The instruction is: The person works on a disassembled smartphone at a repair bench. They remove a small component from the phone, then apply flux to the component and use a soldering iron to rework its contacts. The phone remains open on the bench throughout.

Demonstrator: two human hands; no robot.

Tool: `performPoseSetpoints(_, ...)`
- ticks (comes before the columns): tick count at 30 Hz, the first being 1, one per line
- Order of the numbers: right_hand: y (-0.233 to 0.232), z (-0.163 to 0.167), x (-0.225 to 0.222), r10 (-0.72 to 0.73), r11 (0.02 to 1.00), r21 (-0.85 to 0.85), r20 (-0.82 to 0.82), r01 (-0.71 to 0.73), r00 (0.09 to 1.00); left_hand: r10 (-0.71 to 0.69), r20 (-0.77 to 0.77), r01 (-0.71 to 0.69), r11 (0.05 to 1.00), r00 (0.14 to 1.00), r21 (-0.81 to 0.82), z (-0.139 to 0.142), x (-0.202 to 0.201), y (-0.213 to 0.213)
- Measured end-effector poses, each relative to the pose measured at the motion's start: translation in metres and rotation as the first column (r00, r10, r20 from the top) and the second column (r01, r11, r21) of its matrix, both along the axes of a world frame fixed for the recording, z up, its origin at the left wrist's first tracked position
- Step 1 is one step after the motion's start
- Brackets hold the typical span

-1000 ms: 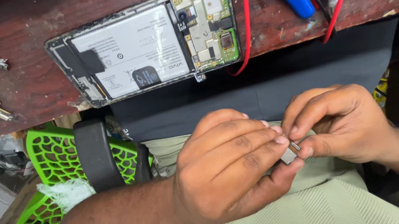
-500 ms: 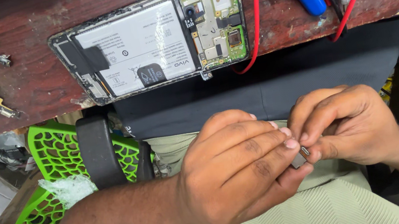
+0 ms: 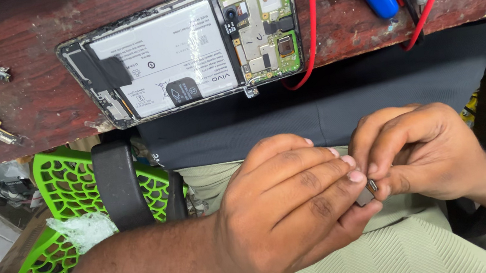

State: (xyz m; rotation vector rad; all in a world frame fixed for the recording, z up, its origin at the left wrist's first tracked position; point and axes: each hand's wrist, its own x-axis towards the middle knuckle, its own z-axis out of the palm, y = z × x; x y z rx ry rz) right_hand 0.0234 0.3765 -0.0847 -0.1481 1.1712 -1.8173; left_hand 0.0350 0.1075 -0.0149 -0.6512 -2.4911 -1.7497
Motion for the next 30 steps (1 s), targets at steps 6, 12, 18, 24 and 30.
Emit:
performPoseSetpoints(6, -0.002, 0.001, -0.003, 0.024, 0.998, 0.055, -0.076, -0.020, 0.997, -0.005, -0.016, 0.005, 1.000, 1.000, -0.006, 0.002, -0.004, 0.001)
performPoseSetpoints(12, -0.009, 0.003, -0.003, -0.033, 0.994, 0.094, -0.145, 0.047, 0.989, 0.002, -0.139, -0.013, 0.997, 0.990, -0.080, 0.001, -0.002, 0.009)
performPoseSetpoints(18, -0.009, 0.013, 0.017, -0.145, 0.989, 0.012, -0.026, 0.145, 0.989, 0.085, -0.258, -0.123, 0.984, 0.962, -0.131, 0.012, 0.023, 0.027)
performPoseSetpoints(24, -0.003, 0.042, 0.058, -0.163, 0.987, -0.014, -0.114, 0.162, 0.980, 0.124, -0.407, -0.187, 0.975, 0.905, -0.117, 0.043, 0.074, 0.043)
performPoseSetpoints(30, -0.001, 0.085, 0.130, -0.174, 0.982, -0.091, -0.080, 0.166, 0.982, 0.186, -0.439, -0.263, 0.957, 0.879, -0.120, 0.090, 0.146, 0.040)
